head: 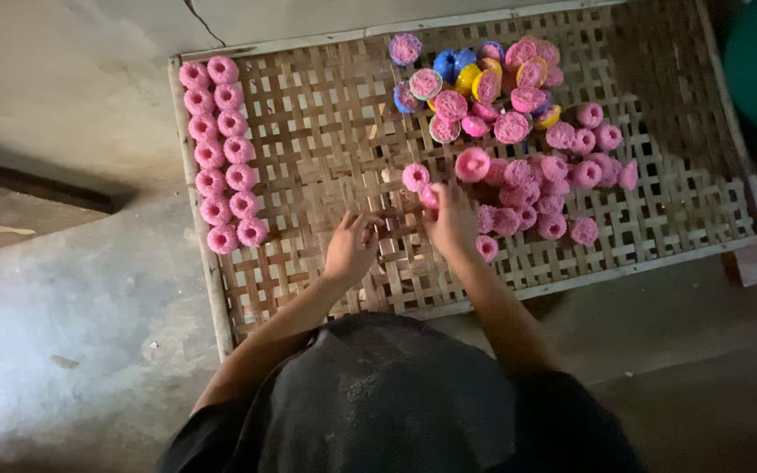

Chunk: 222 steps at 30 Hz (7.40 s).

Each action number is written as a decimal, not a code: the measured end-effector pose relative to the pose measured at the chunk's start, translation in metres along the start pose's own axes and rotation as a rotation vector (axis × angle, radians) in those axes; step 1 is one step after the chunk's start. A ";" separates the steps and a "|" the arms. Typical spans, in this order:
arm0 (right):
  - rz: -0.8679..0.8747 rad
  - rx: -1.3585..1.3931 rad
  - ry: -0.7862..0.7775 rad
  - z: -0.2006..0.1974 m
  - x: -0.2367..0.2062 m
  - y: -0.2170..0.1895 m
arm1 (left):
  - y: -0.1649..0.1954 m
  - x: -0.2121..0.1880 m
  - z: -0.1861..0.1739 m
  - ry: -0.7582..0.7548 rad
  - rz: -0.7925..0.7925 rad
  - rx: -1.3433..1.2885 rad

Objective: The person picks pink donut-shaped foam decorations from a pile on a woven bamboo tray and arranges them into neat rows across the tray. They occasionally toss non-pink or defective pieces into a nearby green bucket and continue rowing up the remaining pink pieces.

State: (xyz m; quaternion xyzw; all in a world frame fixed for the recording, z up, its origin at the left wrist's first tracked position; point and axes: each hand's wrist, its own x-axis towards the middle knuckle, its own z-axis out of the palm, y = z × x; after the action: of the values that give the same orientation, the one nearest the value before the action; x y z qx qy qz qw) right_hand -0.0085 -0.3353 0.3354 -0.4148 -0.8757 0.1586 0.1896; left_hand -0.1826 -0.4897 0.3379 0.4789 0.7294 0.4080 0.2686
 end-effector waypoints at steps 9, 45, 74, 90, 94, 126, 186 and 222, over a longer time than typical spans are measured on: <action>0.030 0.135 -0.294 0.018 -0.032 -0.002 | -0.010 -0.007 -0.001 0.110 -0.093 -0.072; 0.230 1.394 0.350 -0.301 0.191 0.299 | -0.032 0.023 0.029 0.093 -0.124 0.238; -0.109 0.661 -0.421 0.260 -0.014 -0.211 | -0.192 -0.102 -0.173 0.507 -0.546 0.293; -0.231 0.073 0.279 0.126 -0.024 -0.133 | -0.160 -0.125 -0.197 0.549 -0.275 0.237; 0.130 -0.165 0.211 0.034 0.010 -0.012 | -0.129 -0.108 -0.154 0.330 -0.123 0.180; -0.086 0.738 -0.544 0.167 -0.037 -0.186 | -0.143 -0.158 -0.166 0.446 -0.471 0.073; -0.056 0.625 -0.614 0.192 -0.110 -0.219 | -0.177 -0.224 -0.162 0.478 -0.540 0.171; 0.115 0.562 -0.007 0.040 -0.029 -0.028 | -0.089 -0.115 -0.142 0.329 -0.141 0.205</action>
State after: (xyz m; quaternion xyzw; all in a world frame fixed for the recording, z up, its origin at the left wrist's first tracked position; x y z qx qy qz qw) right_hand -0.0289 -0.3801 0.3072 -0.3946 -0.7730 0.4070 0.2848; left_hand -0.2909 -0.6614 0.3358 0.3783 0.8330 0.3844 0.1236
